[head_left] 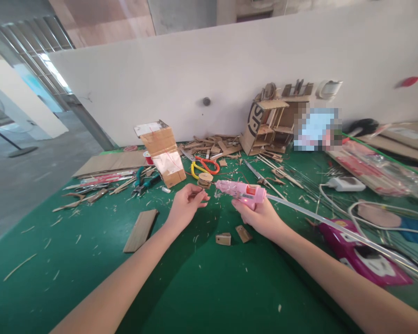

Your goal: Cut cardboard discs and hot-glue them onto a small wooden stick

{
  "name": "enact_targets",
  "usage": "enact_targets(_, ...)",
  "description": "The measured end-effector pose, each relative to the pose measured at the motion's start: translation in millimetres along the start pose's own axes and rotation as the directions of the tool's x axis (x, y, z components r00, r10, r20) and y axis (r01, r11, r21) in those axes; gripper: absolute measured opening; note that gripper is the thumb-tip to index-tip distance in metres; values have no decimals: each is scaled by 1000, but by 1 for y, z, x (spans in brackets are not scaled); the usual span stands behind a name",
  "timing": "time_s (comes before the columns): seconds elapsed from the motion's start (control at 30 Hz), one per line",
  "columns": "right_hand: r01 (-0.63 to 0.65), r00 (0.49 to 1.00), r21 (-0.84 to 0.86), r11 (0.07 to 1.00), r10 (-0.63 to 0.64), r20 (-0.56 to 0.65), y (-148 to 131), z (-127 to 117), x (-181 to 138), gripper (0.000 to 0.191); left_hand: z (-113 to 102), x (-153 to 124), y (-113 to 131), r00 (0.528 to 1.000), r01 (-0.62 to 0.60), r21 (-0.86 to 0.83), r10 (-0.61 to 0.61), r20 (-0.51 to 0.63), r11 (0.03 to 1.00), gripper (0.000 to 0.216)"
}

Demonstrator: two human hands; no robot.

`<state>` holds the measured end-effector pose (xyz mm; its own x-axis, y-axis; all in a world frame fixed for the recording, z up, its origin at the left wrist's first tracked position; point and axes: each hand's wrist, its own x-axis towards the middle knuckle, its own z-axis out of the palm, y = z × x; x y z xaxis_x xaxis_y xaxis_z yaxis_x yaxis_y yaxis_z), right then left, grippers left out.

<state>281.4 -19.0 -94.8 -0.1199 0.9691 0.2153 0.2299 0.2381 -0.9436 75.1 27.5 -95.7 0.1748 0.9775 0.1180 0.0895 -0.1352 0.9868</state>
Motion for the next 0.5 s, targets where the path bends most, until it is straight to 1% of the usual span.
enact_targets(0.23, -3, 1000, -6, 1000, 3, -8, 2, 1, 1, 24, 0, 0, 1, 1000, 24, -16, -24, 1, 1000, 27)
enact_targets(0.5, -2, 1000, -11, 1000, 2, 0, 1, 0, 1, 22, 0, 1, -1, 1000, 18, -22, -18, 1, 1000, 28)
